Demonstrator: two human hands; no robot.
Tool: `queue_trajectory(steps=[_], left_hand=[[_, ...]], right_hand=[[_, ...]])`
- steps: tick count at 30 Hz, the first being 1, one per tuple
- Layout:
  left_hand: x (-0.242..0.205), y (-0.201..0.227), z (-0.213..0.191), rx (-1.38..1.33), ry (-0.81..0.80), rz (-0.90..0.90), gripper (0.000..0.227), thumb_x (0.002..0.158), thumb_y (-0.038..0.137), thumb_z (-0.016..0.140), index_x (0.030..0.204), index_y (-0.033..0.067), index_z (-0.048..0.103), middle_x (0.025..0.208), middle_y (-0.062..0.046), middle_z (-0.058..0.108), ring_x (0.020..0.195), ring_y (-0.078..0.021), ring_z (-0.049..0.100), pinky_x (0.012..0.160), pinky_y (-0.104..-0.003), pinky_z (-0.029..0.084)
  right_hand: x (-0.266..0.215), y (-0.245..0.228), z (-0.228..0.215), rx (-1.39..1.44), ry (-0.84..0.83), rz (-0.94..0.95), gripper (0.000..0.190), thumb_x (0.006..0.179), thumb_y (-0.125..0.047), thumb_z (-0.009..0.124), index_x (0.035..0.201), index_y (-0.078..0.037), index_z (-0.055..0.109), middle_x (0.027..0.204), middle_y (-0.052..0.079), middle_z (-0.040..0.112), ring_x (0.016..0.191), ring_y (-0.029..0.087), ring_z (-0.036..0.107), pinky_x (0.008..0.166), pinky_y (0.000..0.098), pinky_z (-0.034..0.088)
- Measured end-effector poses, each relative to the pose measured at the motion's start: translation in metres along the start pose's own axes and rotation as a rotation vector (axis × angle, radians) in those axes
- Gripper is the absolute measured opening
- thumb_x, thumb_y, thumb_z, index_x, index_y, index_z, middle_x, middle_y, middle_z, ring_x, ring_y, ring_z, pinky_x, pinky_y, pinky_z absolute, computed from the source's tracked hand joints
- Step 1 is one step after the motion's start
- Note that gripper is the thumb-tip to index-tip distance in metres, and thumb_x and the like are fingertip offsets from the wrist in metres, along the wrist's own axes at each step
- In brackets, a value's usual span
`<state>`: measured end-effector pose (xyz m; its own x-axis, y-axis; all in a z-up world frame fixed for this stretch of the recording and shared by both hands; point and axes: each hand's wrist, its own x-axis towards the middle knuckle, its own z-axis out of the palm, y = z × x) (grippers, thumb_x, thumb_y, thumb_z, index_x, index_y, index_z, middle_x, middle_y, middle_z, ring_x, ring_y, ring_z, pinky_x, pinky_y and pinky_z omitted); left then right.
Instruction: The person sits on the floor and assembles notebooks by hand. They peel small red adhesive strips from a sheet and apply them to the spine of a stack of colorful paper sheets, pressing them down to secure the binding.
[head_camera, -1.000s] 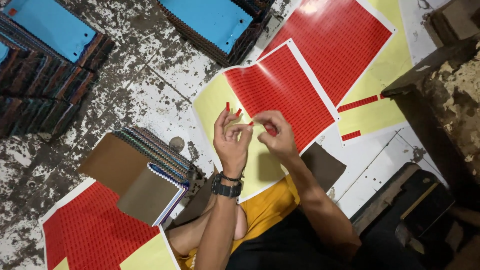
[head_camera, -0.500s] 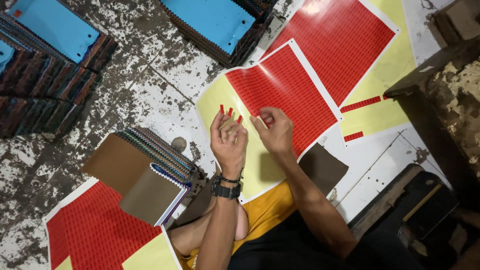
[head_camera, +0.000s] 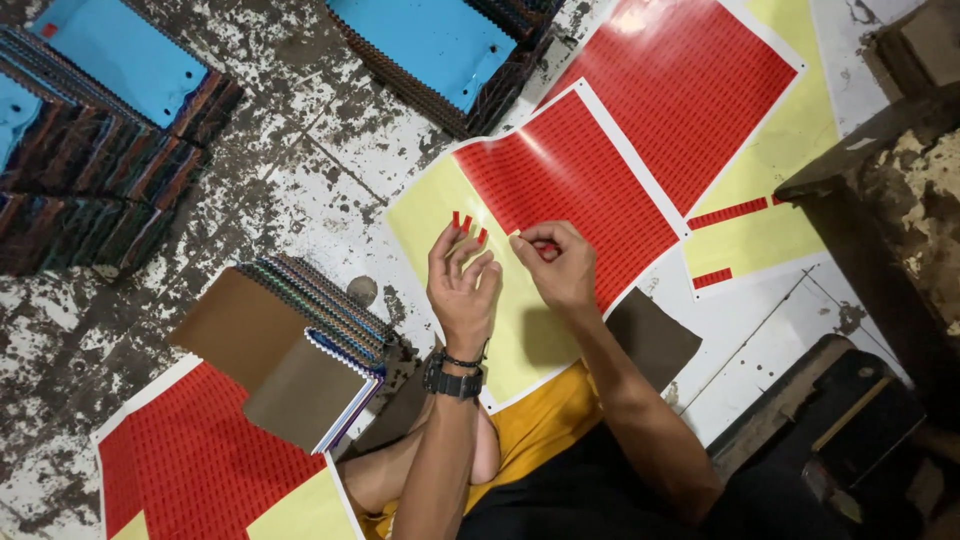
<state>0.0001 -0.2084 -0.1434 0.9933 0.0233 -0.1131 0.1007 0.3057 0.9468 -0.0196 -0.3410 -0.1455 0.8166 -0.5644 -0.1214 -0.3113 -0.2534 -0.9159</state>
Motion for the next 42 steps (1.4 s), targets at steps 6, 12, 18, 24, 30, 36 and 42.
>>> queue_trajectory(steps=[6,12,18,24,30,36,42], left_hand=[[0.004,0.008,0.014,-0.102,-0.051,-0.052,0.083,0.075,-0.003,0.082,0.148,0.0055,0.043,0.139,-0.013,0.047,0.114,-0.02,0.057,0.094,-0.033,0.062],[0.006,0.012,0.017,-0.104,0.018,-0.037,0.078,0.078,-0.006,0.079,0.146,0.004,0.043,0.136,-0.014,0.047,0.109,-0.0205,0.059,0.085,-0.034,0.066],[0.009,0.013,0.007,-0.076,0.068,-0.014,0.075,0.079,-0.006,0.078,0.145,0.0043,0.043,0.133,-0.014,0.046,0.111,-0.0234,0.06,0.085,-0.038,0.068],[0.013,0.042,0.012,-0.282,0.158,-0.09,0.053,0.099,0.013,0.055,0.147,0.0042,0.034,0.131,-0.019,0.044,0.109,-0.0271,0.06,0.08,-0.049,0.068],[0.015,0.037,0.004,-0.334,0.135,-0.106,0.049,0.103,0.035,0.042,0.145,0.0102,0.035,0.13,-0.016,0.046,0.113,-0.0278,0.057,0.084,-0.052,0.065],[0.015,0.033,0.002,-0.294,0.131,-0.105,0.045,0.102,0.031,0.045,0.141,0.0088,0.037,0.128,-0.016,0.046,0.11,-0.0256,0.057,0.084,-0.05,0.065],[0.016,0.029,0.008,-0.306,0.171,-0.145,0.046,0.102,0.035,0.043,0.14,0.0087,0.038,0.125,-0.014,0.049,0.108,-0.0244,0.058,0.083,-0.046,0.064]], right_hand=[[-0.006,-0.012,-0.02,0.26,-0.28,0.032,0.018,0.089,-0.018,0.08,0.099,-0.004,0.077,0.122,0.016,0.063,0.107,0.021,0.064,0.091,0.036,0.055],[0.01,-0.009,-0.015,0.01,-0.124,-0.031,0.03,0.096,-0.025,0.078,0.114,-0.001,0.074,0.098,0.017,0.068,0.085,0.02,0.072,0.069,0.0294,0.058],[0.017,-0.012,0.003,-0.268,-0.062,-0.176,0.021,0.085,-0.022,0.084,0.097,-0.005,0.079,0.076,0.011,0.063,0.07,0.026,0.067,0.061,0.0369,0.055],[0.009,-0.014,0.009,-0.12,0.043,-0.26,0.012,0.083,-0.013,0.087,0.092,-0.01,0.08,0.078,0.007,0.068,0.072,0.017,0.068,0.057,0.0242,0.054],[-0.005,-0.037,-0.001,0.163,-0.043,0.006,0.016,0.087,-0.015,0.085,0.098,-0.006,0.079,0.082,0.009,0.066,0.075,0.01,0.065,0.062,0.0211,0.056],[-0.003,-0.035,-0.006,0.334,-0.095,0.176,0.019,0.089,-0.016,0.083,0.103,-0.005,0.076,0.076,0.005,0.067,0.068,0.006,0.064,0.061,0.0224,0.057],[-0.026,-0.046,-0.01,0.69,-0.299,0.172,0.018,0.097,-0.013,0.067,0.101,0.004,0.068,0.084,0.016,0.066,0.08,0.017,0.066,0.067,0.0246,0.056]])
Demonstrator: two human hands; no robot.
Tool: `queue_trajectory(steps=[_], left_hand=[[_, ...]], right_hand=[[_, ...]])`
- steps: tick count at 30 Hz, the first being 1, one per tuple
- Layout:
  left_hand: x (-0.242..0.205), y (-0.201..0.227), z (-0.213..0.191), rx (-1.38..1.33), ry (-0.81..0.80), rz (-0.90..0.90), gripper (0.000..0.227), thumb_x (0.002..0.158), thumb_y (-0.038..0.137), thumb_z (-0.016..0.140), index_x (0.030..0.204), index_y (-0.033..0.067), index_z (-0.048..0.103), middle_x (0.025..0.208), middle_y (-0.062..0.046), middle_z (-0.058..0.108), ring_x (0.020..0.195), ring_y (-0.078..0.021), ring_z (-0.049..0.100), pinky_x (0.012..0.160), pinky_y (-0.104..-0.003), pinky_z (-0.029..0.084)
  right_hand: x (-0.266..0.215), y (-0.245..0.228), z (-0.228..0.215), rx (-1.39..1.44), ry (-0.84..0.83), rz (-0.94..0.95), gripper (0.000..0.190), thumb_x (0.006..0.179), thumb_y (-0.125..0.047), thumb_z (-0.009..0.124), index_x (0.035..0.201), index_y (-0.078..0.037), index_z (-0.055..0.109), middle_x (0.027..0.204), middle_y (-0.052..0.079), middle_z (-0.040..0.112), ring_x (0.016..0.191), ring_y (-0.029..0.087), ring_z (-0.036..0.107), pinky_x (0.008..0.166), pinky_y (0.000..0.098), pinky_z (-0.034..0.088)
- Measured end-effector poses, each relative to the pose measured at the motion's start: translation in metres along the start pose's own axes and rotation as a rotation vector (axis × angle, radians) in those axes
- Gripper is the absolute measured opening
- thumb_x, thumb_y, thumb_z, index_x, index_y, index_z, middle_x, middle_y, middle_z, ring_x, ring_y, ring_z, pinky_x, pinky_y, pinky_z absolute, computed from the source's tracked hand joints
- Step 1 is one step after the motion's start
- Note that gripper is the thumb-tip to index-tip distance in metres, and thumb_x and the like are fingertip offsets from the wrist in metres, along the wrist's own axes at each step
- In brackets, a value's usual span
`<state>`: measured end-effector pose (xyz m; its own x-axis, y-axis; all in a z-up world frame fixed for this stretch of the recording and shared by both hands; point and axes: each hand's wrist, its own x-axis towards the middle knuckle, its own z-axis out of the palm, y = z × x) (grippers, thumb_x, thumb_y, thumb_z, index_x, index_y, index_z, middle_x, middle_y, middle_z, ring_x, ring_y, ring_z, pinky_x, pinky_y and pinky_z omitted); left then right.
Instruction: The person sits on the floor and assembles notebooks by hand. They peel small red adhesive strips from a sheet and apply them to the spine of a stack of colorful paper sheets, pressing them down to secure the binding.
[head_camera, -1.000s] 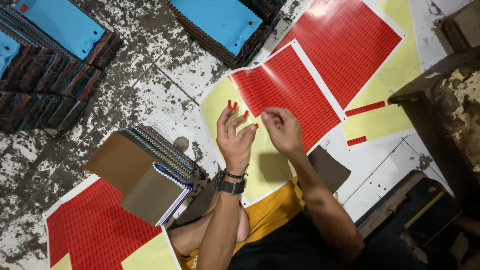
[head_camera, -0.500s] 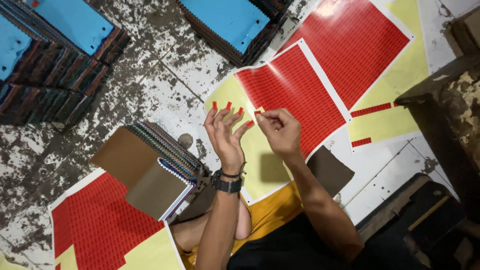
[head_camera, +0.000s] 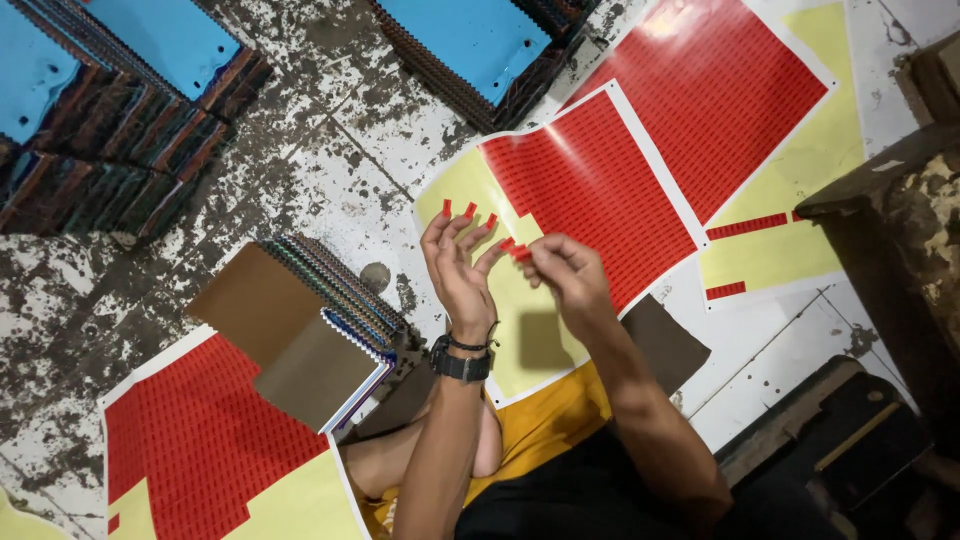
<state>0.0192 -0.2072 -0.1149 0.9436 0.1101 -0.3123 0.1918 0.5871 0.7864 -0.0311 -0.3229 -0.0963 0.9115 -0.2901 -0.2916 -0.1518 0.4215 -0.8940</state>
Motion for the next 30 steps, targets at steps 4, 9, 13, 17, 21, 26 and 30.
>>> queue_trajectory(steps=[4,9,13,17,21,26,30], left_hand=[[0.001,0.0,0.002,0.035,0.022,-0.004,0.043,0.103,0.034,0.042,0.138,0.0092,0.04,0.123,-0.014,0.049,0.107,-0.025,0.058,0.083,-0.046,0.064],[-0.007,0.009,0.011,0.08,0.04,-0.045,0.041,0.102,0.029,0.045,0.137,0.0093,0.042,0.122,-0.014,0.052,0.104,-0.0243,0.06,0.082,-0.045,0.063],[-0.008,0.011,0.011,0.076,0.056,-0.033,0.042,0.102,0.029,0.045,0.138,0.0075,0.041,0.121,-0.015,0.051,0.104,-0.0253,0.06,0.08,-0.044,0.062],[-0.004,0.008,0.003,0.2,0.029,0.068,0.044,0.101,0.03,0.047,0.137,0.0064,0.041,0.12,-0.015,0.052,0.106,-0.0253,0.059,0.083,-0.044,0.061],[-0.008,0.015,0.002,0.323,0.011,0.147,0.044,0.099,0.024,0.05,0.138,0.0059,0.041,0.121,-0.017,0.051,0.109,-0.0275,0.059,0.085,-0.042,0.063],[-0.007,0.014,-0.002,0.381,0.009,0.212,0.043,0.099,0.018,0.05,0.138,0.0038,0.04,0.121,-0.019,0.051,0.108,-0.0282,0.06,0.083,-0.038,0.064],[-0.009,0.014,-0.004,0.383,0.02,0.231,0.042,0.099,0.017,0.05,0.137,0.0034,0.041,0.12,-0.019,0.053,0.107,-0.0265,0.06,0.081,-0.035,0.064]], right_hand=[[-0.012,0.026,0.003,0.123,-0.105,-0.018,0.016,0.095,-0.012,0.068,0.096,0.005,0.065,0.092,0.02,0.064,0.082,0.02,0.064,0.067,0.0265,0.054],[-0.023,0.012,0.028,-0.058,-0.239,-0.15,0.017,0.086,-0.001,0.08,0.094,0.01,0.071,0.092,0.017,0.062,0.081,0.015,0.063,0.067,0.0245,0.054],[-0.023,0.0,0.035,-0.324,-0.153,-0.284,0.024,0.08,-0.006,0.088,0.097,0.005,0.075,0.09,0.012,0.064,0.076,0.012,0.064,0.064,0.0214,0.054],[-0.022,-0.015,0.035,-0.468,-0.162,-0.346,0.047,0.075,-0.012,0.093,0.113,0.003,0.071,0.089,0.011,0.063,0.074,0.014,0.064,0.063,0.0242,0.055],[-0.021,-0.02,0.032,-0.596,-0.227,-0.482,0.028,0.078,-0.011,0.09,0.102,-0.004,0.078,0.082,0.006,0.061,0.068,0.013,0.06,0.059,0.0236,0.054],[-0.027,-0.022,0.037,-0.615,-0.207,-0.477,0.015,0.081,-0.01,0.088,0.091,-0.006,0.078,0.08,0.006,0.064,0.063,0.013,0.061,0.057,0.0245,0.053],[-0.033,-0.025,0.04,-0.614,-0.225,-0.485,0.009,0.083,-0.009,0.085,0.087,-0.008,0.078,0.08,0.006,0.07,0.062,0.013,0.064,0.058,0.0248,0.055]])
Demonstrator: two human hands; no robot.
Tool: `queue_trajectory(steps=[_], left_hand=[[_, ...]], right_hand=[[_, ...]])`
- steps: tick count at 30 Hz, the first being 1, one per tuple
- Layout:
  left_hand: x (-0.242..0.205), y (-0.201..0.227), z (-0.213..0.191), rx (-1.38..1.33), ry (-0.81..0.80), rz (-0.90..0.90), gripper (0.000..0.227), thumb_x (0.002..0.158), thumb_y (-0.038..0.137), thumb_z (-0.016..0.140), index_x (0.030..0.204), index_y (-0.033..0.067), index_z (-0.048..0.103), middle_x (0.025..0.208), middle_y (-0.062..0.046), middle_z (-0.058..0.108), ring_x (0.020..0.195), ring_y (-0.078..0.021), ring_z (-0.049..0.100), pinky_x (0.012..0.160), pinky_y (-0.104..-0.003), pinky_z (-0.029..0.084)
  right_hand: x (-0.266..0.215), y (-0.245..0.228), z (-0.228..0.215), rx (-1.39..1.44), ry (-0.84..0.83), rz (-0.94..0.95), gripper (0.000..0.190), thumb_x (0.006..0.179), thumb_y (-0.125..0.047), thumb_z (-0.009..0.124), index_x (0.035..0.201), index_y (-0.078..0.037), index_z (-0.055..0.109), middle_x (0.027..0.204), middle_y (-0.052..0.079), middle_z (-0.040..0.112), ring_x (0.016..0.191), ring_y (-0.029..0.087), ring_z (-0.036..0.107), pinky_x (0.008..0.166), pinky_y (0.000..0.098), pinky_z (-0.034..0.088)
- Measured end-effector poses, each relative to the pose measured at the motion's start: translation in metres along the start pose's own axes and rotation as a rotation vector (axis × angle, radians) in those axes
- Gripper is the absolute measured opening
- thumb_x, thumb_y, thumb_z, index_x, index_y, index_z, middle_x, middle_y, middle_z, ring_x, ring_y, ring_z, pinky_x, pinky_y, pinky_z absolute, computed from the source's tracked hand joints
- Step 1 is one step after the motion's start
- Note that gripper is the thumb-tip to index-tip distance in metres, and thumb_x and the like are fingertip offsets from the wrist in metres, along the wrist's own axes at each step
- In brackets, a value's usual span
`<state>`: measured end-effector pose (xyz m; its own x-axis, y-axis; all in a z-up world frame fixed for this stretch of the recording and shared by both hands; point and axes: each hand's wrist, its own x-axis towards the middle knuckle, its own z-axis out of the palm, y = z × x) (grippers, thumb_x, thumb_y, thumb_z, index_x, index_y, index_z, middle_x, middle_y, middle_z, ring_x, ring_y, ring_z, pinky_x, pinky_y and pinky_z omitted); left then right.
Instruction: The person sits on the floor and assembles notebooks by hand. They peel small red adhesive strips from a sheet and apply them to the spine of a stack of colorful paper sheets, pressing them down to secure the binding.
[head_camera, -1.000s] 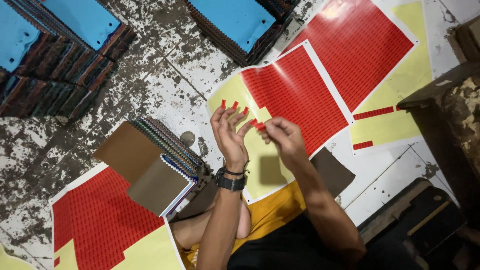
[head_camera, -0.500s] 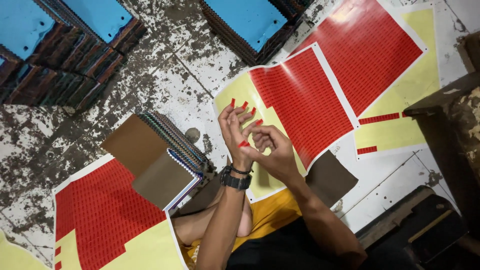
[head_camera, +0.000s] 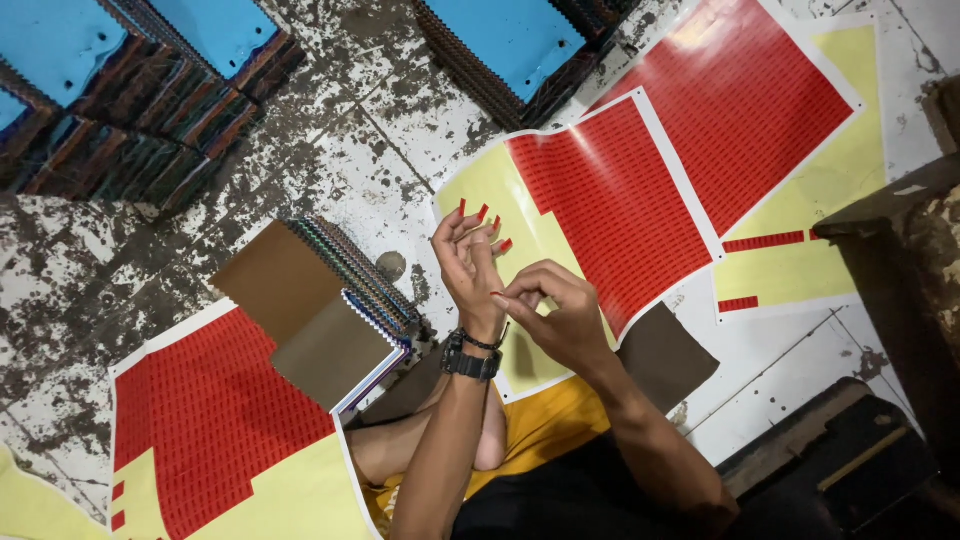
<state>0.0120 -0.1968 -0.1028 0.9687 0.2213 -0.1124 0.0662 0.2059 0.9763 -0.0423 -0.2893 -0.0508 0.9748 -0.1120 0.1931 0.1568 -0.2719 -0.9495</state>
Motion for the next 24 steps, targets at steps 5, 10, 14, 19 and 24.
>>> queue_trajectory(steps=[5,10,14,19,24], left_hand=[[0.004,0.001,-0.005,-0.06,0.014,-0.04,0.039,0.1,0.016,0.047,0.136,0.0035,0.041,0.119,-0.017,0.052,0.105,-0.0233,0.06,0.08,-0.033,0.065],[0.008,0.003,-0.007,-0.086,0.031,-0.053,0.037,0.101,0.017,0.046,0.135,0.0041,0.042,0.118,-0.016,0.053,0.103,-0.0215,0.061,0.079,-0.034,0.066],[0.006,0.017,-0.006,-0.188,0.049,-0.138,0.036,0.102,0.019,0.044,0.135,0.004,0.041,0.116,-0.014,0.053,0.1,-0.0204,0.061,0.078,-0.036,0.066],[-0.001,0.032,-0.004,-0.242,0.033,-0.16,0.04,0.101,0.025,0.045,0.136,0.0051,0.041,0.118,-0.013,0.051,0.102,-0.0209,0.06,0.081,-0.038,0.064],[0.007,0.071,-0.028,-0.304,0.021,-0.043,0.039,0.102,0.024,0.047,0.134,0.0013,0.045,0.12,-0.02,0.054,0.105,-0.0306,0.064,0.082,-0.048,0.062]], right_hand=[[-0.001,-0.008,-0.004,0.198,-0.105,0.128,0.013,0.083,-0.005,0.084,0.088,-0.002,0.073,0.094,0.014,0.075,0.076,0.017,0.071,0.069,0.0291,0.059],[-0.008,0.01,-0.006,0.371,-0.173,0.232,0.016,0.081,-0.004,0.086,0.087,0.0,0.071,0.117,0.02,0.07,0.098,0.023,0.072,0.082,0.0316,0.06],[-0.013,0.022,-0.005,0.414,-0.188,0.239,0.018,0.082,-0.005,0.087,0.088,0.001,0.071,0.12,0.016,0.059,0.102,0.02,0.065,0.085,0.0323,0.058],[-0.008,0.022,0.005,0.38,-0.167,0.299,0.024,0.081,-0.008,0.088,0.094,0.001,0.071,0.114,0.014,0.06,0.095,0.016,0.066,0.081,0.0265,0.058],[0.016,0.016,0.021,0.496,-0.177,0.352,0.041,0.081,-0.006,0.086,0.114,0.003,0.063,0.103,0.011,0.064,0.091,0.015,0.068,0.08,0.0239,0.059]])
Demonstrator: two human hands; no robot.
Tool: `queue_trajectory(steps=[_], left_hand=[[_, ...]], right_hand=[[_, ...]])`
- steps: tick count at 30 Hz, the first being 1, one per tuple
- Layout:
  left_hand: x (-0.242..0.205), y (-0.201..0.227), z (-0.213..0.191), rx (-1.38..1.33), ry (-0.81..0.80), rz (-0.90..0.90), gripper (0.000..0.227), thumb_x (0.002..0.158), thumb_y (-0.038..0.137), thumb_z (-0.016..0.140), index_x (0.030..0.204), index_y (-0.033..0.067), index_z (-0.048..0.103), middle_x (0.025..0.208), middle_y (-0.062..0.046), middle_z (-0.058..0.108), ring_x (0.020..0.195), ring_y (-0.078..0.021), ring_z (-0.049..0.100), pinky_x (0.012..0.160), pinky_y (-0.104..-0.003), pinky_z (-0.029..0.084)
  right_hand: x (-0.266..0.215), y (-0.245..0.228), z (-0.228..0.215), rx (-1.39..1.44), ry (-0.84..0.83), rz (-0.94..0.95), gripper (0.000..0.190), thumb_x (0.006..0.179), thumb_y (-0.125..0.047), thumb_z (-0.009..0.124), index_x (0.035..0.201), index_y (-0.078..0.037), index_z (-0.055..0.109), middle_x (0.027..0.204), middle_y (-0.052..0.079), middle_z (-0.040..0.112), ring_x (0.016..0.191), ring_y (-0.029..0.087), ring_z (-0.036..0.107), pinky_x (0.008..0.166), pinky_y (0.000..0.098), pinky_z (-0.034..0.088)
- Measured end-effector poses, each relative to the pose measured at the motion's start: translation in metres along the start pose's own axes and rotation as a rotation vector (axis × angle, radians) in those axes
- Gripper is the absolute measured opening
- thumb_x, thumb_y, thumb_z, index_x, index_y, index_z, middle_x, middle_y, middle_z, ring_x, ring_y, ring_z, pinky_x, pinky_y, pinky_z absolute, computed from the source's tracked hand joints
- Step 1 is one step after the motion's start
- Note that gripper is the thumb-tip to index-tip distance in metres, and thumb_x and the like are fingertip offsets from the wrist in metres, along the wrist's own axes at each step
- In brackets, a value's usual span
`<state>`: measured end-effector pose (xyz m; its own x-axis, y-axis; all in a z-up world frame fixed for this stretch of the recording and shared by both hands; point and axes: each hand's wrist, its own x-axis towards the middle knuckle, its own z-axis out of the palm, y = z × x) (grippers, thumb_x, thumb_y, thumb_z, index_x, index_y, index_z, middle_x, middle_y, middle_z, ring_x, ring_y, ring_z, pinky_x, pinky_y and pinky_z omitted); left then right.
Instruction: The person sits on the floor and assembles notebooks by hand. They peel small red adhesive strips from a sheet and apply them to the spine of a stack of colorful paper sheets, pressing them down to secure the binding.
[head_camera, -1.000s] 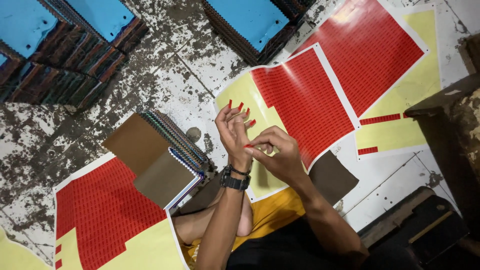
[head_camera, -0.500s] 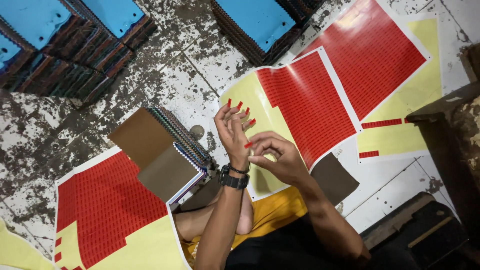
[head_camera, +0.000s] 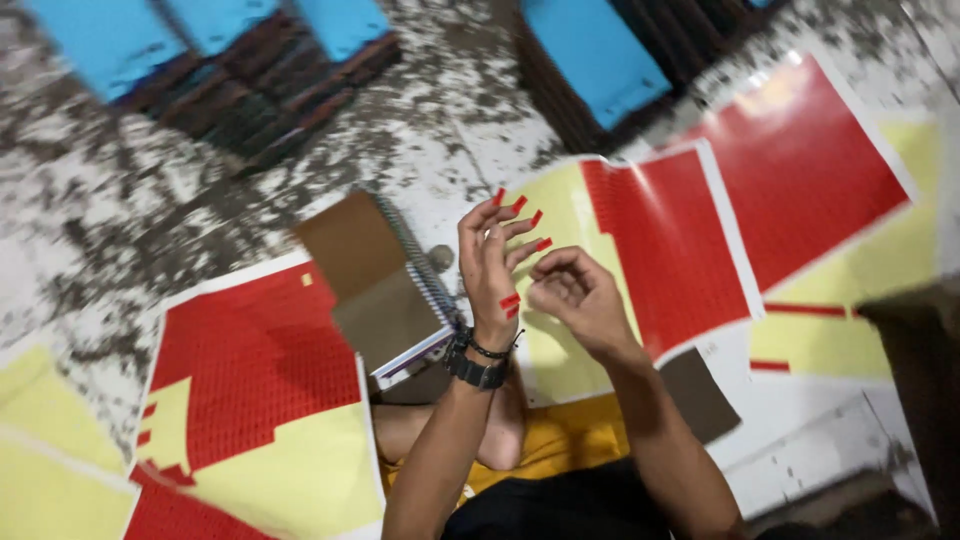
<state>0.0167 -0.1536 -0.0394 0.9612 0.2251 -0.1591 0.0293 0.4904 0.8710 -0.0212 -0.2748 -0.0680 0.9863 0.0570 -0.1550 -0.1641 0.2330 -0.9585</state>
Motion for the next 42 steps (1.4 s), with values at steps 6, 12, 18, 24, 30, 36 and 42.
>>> queue_trajectory(steps=[6,12,18,24,30,36,42], left_hand=[[0.014,0.082,-0.062,0.15,-0.011,0.297,0.033,0.105,0.022,0.048,0.109,-0.0052,0.066,0.127,-0.022,0.055,0.112,-0.0324,0.062,0.087,-0.052,0.06],[0.002,0.149,-0.131,0.621,0.097,0.483,0.032,0.106,0.028,0.047,0.094,0.0097,0.071,0.122,-0.013,0.061,0.121,-0.0379,0.062,0.103,-0.049,0.048],[-0.005,0.158,-0.169,0.632,0.156,0.419,0.033,0.105,0.03,0.047,0.093,0.011,0.071,0.122,-0.014,0.061,0.117,-0.037,0.063,0.101,-0.05,0.047],[0.008,0.13,-0.199,0.702,0.171,0.395,0.035,0.107,0.031,0.043,0.108,0.0113,0.072,0.12,-0.013,0.06,0.122,-0.038,0.061,0.101,-0.048,0.047],[0.035,0.106,-0.242,1.266,0.356,0.495,0.021,0.092,0.032,0.062,0.109,0.0257,0.073,0.125,-0.004,0.057,0.136,-0.0415,0.043,0.105,-0.06,0.03],[0.047,0.102,-0.243,1.441,0.246,0.484,0.016,0.09,0.027,0.063,0.097,0.022,0.077,0.128,-0.007,0.06,0.143,-0.0395,0.033,0.107,-0.078,0.012],[0.052,0.088,-0.248,1.55,0.261,0.495,0.015,0.091,0.03,0.062,0.097,0.0267,0.075,0.128,-0.004,0.06,0.144,-0.0334,0.033,0.109,-0.074,0.011]], right_hand=[[0.07,-0.029,0.055,-0.242,-0.228,-0.3,0.018,0.095,-0.003,0.076,0.11,0.003,0.07,0.099,0.014,0.069,0.093,0.016,0.068,0.082,0.0316,0.058],[0.085,-0.087,0.146,-0.396,-0.597,-0.468,0.011,0.093,-0.002,0.076,0.103,0.004,0.075,0.086,0.017,0.071,0.079,0.017,0.07,0.069,0.0328,0.058],[0.084,-0.088,0.194,-0.51,-0.787,-0.512,0.008,0.091,0.0,0.074,0.098,0.003,0.077,0.076,0.017,0.071,0.066,0.02,0.067,0.058,0.036,0.056],[0.101,-0.057,0.199,-0.64,-0.788,-0.532,0.011,0.094,-0.005,0.072,0.097,0.005,0.076,0.075,0.02,0.069,0.065,0.026,0.065,0.056,0.0384,0.053],[0.142,-0.038,0.209,-0.794,-0.772,-0.384,0.015,0.101,-0.007,0.066,0.102,0.005,0.073,0.077,0.02,0.071,0.067,0.028,0.071,0.059,0.0377,0.056],[0.156,-0.01,0.229,-0.817,-0.859,-0.231,0.011,0.097,-0.006,0.064,0.098,0.001,0.072,0.063,0.013,0.071,0.047,0.02,0.066,0.048,0.0325,0.052],[0.171,0.013,0.224,-0.895,-0.838,-0.234,0.013,0.099,-0.007,0.062,0.102,0.0,0.072,0.064,0.012,0.072,0.047,0.02,0.067,0.047,0.0297,0.052]])
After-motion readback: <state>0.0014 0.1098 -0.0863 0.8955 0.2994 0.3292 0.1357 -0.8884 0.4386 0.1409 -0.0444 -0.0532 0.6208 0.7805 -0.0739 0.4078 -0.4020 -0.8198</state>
